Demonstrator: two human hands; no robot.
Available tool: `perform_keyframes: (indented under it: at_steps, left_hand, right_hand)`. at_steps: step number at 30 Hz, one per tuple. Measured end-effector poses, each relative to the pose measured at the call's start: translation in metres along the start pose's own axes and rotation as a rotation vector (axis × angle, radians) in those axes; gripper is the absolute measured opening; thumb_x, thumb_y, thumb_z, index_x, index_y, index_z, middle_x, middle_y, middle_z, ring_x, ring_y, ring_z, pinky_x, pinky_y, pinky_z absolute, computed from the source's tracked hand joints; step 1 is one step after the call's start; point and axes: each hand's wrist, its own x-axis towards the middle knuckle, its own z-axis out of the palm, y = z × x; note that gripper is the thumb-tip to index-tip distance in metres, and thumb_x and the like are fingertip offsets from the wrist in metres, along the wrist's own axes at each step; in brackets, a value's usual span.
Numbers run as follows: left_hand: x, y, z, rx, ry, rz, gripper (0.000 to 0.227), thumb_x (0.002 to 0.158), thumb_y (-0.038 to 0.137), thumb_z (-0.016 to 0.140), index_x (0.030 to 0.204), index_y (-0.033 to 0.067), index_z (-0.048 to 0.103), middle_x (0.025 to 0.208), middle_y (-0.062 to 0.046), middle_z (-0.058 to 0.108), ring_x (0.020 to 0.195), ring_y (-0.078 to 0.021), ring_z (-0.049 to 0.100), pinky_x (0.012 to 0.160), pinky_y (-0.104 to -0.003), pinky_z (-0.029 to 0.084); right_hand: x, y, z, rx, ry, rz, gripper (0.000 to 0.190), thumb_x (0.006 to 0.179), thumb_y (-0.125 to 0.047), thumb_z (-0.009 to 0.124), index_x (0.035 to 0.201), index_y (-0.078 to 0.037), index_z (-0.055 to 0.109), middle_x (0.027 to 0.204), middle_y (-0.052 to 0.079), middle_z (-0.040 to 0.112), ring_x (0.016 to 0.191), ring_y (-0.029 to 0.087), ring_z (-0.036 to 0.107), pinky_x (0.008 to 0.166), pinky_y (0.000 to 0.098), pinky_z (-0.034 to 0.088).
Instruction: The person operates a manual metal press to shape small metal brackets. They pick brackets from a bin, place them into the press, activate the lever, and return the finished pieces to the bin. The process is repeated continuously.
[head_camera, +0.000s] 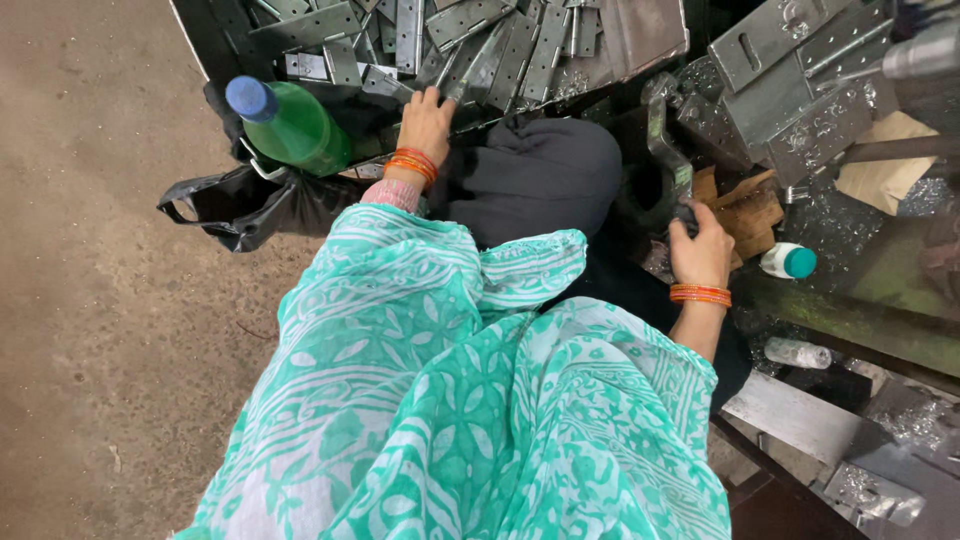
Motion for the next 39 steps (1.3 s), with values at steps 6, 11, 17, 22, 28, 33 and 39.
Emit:
perform_keyframes:
  at_steps: [6,11,17,22,28,33,39]
  left_hand:
    - [0.011,-0.012,0.0,-0.186,-0.128,-0.015,0.056,0.067,0.001,0.075,0.122,0.0046,0.064,0.112,-0.026,0.058,0.102,-0.0477,0.057,0.087,-0.053,0.052]
    - [0.015,-0.009,-0.009,-0.237,-0.095,0.038,0.055,0.067,-0.006,0.069,0.121,0.003,0.062,0.108,-0.028,0.06,0.1,-0.0479,0.059,0.089,-0.053,0.052]
    - [0.06,0.017,-0.021,-0.221,0.101,0.003,0.045,0.072,-0.009,0.065,0.116,0.0026,0.062,0.112,-0.024,0.06,0.104,-0.0446,0.058,0.092,-0.051,0.051]
    - [0.095,0.028,0.008,-0.212,0.192,0.167,0.051,0.069,-0.006,0.067,0.119,0.002,0.063,0.119,-0.021,0.057,0.108,-0.042,0.055,0.093,-0.048,0.051]
    - [0.092,0.006,0.063,-0.094,0.058,-0.028,0.037,0.081,0.003,0.068,0.118,0.0067,0.066,0.12,-0.017,0.06,0.112,-0.0385,0.057,0.087,-0.05,0.051]
    - [0.084,0.008,0.069,0.022,0.171,0.17,0.027,0.085,0.009,0.071,0.111,0.0074,0.066,0.12,-0.016,0.06,0.111,-0.0364,0.056,0.094,-0.048,0.052]
    - [0.094,0.023,0.035,0.0,0.074,0.052,0.036,0.077,0.001,0.07,0.112,0.0082,0.067,0.117,-0.017,0.057,0.107,-0.0386,0.055,0.087,-0.049,0.051]
  right_hand:
    - [-0.002,-0.006,-0.003,-0.019,-0.005,0.004,0.041,0.091,-0.026,0.068,0.13,-0.014,0.071,0.112,0.026,0.072,0.109,0.042,0.067,0.096,0.047,0.051]
    - [-0.003,-0.007,-0.002,0.017,-0.014,0.012,0.041,0.089,-0.025,0.068,0.129,-0.015,0.071,0.111,0.024,0.073,0.108,0.04,0.069,0.096,0.0451,0.052]
    - [-0.003,-0.004,-0.002,0.013,-0.007,0.016,0.041,0.089,-0.026,0.069,0.128,-0.014,0.071,0.111,0.024,0.073,0.108,0.039,0.07,0.095,0.0447,0.053]
    - [-0.002,-0.004,-0.001,0.005,0.001,0.012,0.041,0.089,-0.026,0.069,0.128,-0.014,0.071,0.111,0.024,0.073,0.108,0.04,0.069,0.095,0.0448,0.053]
    - [-0.001,-0.005,-0.002,-0.007,0.002,-0.018,0.04,0.09,-0.027,0.07,0.127,-0.012,0.071,0.112,0.024,0.073,0.109,0.04,0.07,0.096,0.0454,0.053]
    - [-0.003,-0.011,-0.003,0.033,-0.023,0.083,0.041,0.088,-0.028,0.071,0.127,-0.014,0.071,0.111,0.022,0.073,0.107,0.038,0.07,0.093,0.0448,0.054]
    - [-0.004,-0.01,-0.004,0.037,0.0,0.029,0.04,0.089,-0.029,0.071,0.126,-0.013,0.071,0.11,0.022,0.074,0.107,0.039,0.07,0.094,0.045,0.054]
